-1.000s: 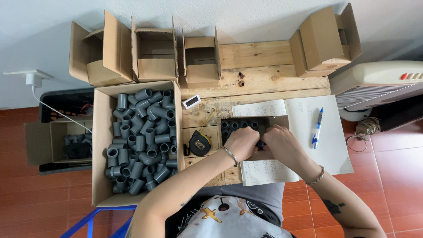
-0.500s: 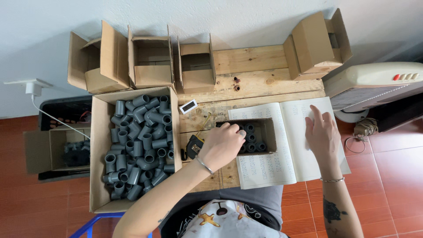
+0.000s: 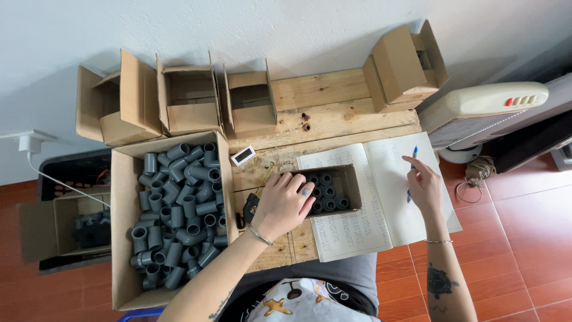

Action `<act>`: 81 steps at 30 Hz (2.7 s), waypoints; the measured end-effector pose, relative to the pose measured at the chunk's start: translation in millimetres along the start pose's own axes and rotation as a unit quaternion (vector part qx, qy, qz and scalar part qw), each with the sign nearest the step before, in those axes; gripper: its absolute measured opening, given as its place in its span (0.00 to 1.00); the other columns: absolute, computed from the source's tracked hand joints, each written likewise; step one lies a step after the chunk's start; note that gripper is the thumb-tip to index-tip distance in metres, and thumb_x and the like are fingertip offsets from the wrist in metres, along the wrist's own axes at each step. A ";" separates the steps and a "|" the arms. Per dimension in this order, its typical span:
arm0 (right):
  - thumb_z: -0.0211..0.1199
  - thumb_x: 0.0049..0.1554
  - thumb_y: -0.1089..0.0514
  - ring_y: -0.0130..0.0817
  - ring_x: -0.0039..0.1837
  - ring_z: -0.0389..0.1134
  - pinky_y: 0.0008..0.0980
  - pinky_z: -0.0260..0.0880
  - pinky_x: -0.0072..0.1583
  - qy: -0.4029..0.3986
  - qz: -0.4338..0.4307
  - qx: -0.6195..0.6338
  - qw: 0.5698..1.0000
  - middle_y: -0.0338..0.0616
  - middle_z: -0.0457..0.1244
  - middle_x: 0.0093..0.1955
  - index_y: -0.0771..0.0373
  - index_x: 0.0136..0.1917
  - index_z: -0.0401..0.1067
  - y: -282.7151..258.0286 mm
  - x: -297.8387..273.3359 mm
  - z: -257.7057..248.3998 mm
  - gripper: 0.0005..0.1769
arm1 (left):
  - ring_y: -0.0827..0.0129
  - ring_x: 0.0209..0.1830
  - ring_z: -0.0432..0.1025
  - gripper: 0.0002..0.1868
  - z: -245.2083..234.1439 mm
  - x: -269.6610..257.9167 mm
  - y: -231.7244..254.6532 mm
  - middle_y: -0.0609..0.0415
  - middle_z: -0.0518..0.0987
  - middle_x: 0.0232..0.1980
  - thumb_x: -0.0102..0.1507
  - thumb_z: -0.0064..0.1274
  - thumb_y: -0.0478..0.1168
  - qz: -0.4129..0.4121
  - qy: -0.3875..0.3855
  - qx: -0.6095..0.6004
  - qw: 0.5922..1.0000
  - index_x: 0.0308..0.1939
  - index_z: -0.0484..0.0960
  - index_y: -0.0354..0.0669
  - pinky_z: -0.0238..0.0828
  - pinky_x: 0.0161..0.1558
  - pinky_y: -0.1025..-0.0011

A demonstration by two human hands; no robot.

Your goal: The person repeatedly picks up gray plastic pipe fittings from a large cardboard box, measures them with a yellow tape measure, and records the measurements in a notebook. The person places the measured fittings into a smaller box and continues the process for several items.

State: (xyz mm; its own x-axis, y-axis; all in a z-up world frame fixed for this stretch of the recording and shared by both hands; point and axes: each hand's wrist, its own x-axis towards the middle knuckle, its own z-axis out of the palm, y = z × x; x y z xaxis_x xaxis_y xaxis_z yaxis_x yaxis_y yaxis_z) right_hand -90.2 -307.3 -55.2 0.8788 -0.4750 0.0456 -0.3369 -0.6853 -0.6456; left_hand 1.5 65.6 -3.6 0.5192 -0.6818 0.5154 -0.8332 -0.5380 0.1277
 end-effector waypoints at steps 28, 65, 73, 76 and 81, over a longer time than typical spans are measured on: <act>0.63 0.68 0.61 0.34 0.34 0.64 0.28 0.71 0.39 0.168 0.034 0.210 0.963 0.50 0.64 0.37 0.64 0.51 0.75 22.7 18.3 59.4 0.04 | 0.61 0.39 0.71 0.09 3.4 -5.1 -3.3 0.56 0.72 0.38 0.62 0.53 0.46 0.012 -0.037 -0.042 0.998 0.42 0.82 0.50 0.63 0.35 0.65; 0.56 0.62 0.71 0.44 0.59 0.73 0.43 0.76 0.62 0.088 -0.157 -0.243 0.953 0.43 0.70 0.58 0.47 0.64 0.78 61.2 4.1 0.2 0.25 | 0.62 0.39 0.70 0.09 6.6 -7.8 -3.9 0.58 0.72 0.37 0.61 0.53 0.47 0.013 -0.034 -0.026 0.999 0.42 0.82 0.52 0.64 0.35 0.65; 0.59 0.60 0.72 0.51 0.54 0.73 0.48 0.77 0.54 0.108 -0.172 -0.156 0.967 0.49 0.70 0.56 0.56 0.63 0.79 -21.1 -20.9 -3.0 0.22 | 0.64 0.39 0.70 0.07 0.4 -4.0 -3.0 0.58 0.71 0.38 0.64 0.50 0.45 0.006 -0.025 -0.023 0.999 0.40 0.81 0.50 0.64 0.38 0.67; 0.57 0.60 0.72 0.47 0.53 0.73 0.44 0.76 0.55 0.096 -0.188 -0.020 0.977 0.49 0.70 0.53 0.56 0.61 0.80 -73.5 -39.4 14.6 0.21 | 0.64 0.40 0.70 0.07 -3.9 -1.0 -2.7 0.59 0.72 0.38 0.62 0.52 0.45 0.007 -0.015 -0.013 1.000 0.39 0.82 0.50 0.66 0.38 0.67; 0.61 0.56 0.73 0.45 0.51 0.73 0.41 0.75 0.54 0.082 -0.300 0.046 0.949 0.44 0.70 0.48 0.58 0.55 0.81 -165.7 -66.8 29.8 0.18 | 0.60 0.42 0.72 0.07 -30.9 9.0 -11.1 0.58 0.74 0.40 0.60 0.55 0.44 -0.046 0.015 -0.036 0.998 0.41 0.84 0.52 0.69 0.40 0.64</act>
State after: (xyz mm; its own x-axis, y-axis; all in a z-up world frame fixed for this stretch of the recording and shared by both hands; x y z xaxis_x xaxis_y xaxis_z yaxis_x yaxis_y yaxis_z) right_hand -83.0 -145.6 26.0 0.8360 -0.0991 0.5397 0.2452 -0.8124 -0.5290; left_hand 9.5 80.7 25.8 0.5894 -0.6155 0.5233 -0.7942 -0.5599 0.2361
